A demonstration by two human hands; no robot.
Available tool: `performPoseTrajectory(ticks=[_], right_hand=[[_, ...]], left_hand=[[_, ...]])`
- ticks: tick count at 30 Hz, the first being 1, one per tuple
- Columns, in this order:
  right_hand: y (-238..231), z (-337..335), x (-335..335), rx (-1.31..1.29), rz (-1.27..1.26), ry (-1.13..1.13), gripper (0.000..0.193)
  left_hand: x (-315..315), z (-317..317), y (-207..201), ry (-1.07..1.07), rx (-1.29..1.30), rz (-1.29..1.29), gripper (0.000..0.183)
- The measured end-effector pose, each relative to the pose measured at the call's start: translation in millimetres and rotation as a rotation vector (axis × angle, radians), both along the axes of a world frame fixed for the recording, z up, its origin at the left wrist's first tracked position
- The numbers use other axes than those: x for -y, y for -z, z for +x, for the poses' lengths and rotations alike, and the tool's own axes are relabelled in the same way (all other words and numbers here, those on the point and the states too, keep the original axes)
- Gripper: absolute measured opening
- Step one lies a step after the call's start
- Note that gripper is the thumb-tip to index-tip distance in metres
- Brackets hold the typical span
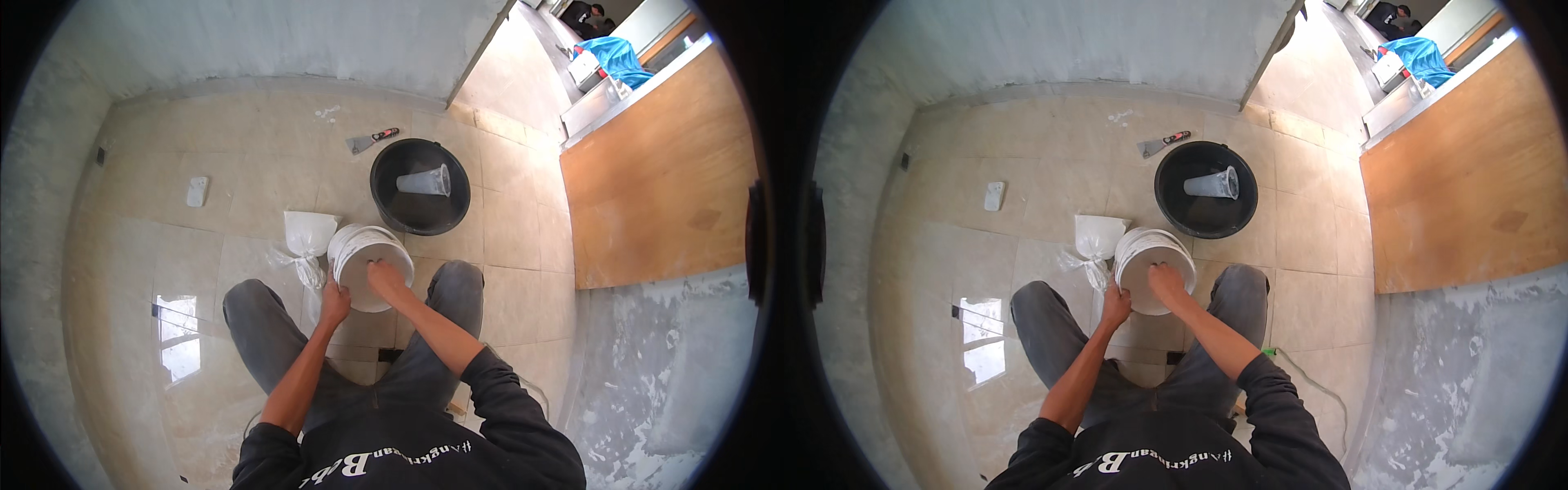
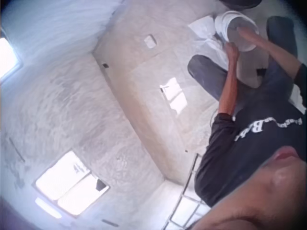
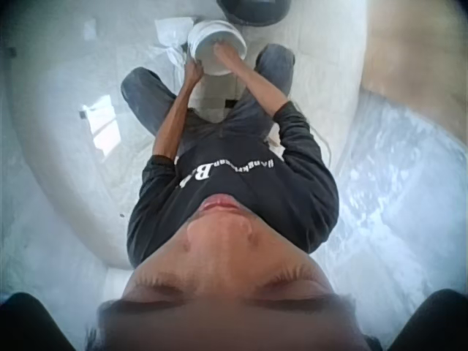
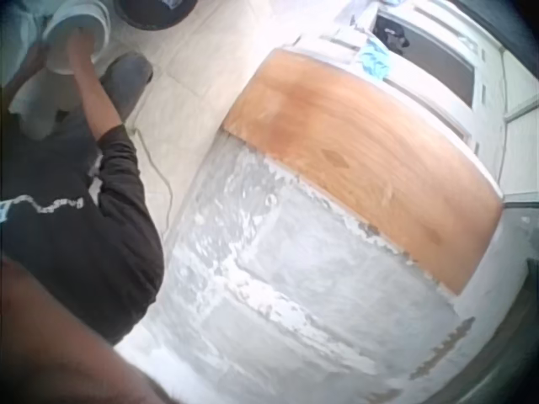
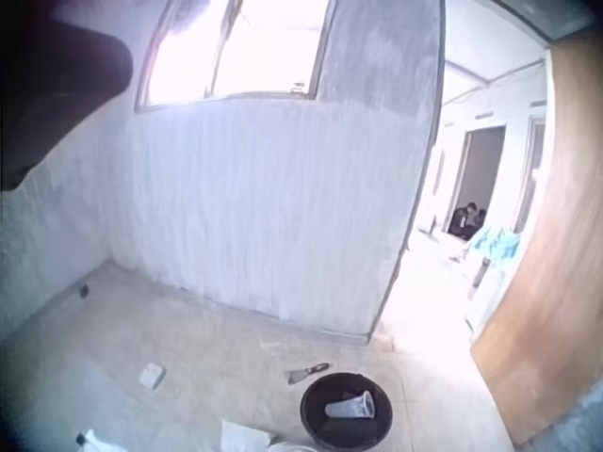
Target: The person mixes white plaster powder with water in a bucket by hand, stirs it, and stands up to approach a ladder.
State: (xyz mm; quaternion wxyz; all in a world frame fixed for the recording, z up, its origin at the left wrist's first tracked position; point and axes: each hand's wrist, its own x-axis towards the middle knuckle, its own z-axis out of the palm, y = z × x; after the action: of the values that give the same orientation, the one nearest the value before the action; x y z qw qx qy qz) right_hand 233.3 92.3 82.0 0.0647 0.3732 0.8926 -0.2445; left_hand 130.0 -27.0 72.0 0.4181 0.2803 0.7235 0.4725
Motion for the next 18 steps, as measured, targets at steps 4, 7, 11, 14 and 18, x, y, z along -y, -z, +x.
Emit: performPoseTrajectory(ticks=[4,7,11,14,18], right_hand=[[-58,-23,17,-0.035,0.024,-0.049,0.021],[-110,-29,16,-0.027,0.089,-0.061,0.022],[-171,-36,29,-0.062,0.16,-0.217,0.029],[-244,-52,57,-0.137,0.217,-0.315,0.031],[-334,-63,80,-0.177,0.304,-0.438,0.027]], left_hand=[[28,-32,-1,-0.038,-0.008,-0.059,0.067],[37,-33,-77,-0.015,0.055,-0.088,0.069],[43,-24,-226,-0.071,0.117,-0.125,0.072],[69,-27,-275,-0.043,-0.199,0.078,0.068],[95,-18,-403,-0.197,-0.147,0.032,0.074]])
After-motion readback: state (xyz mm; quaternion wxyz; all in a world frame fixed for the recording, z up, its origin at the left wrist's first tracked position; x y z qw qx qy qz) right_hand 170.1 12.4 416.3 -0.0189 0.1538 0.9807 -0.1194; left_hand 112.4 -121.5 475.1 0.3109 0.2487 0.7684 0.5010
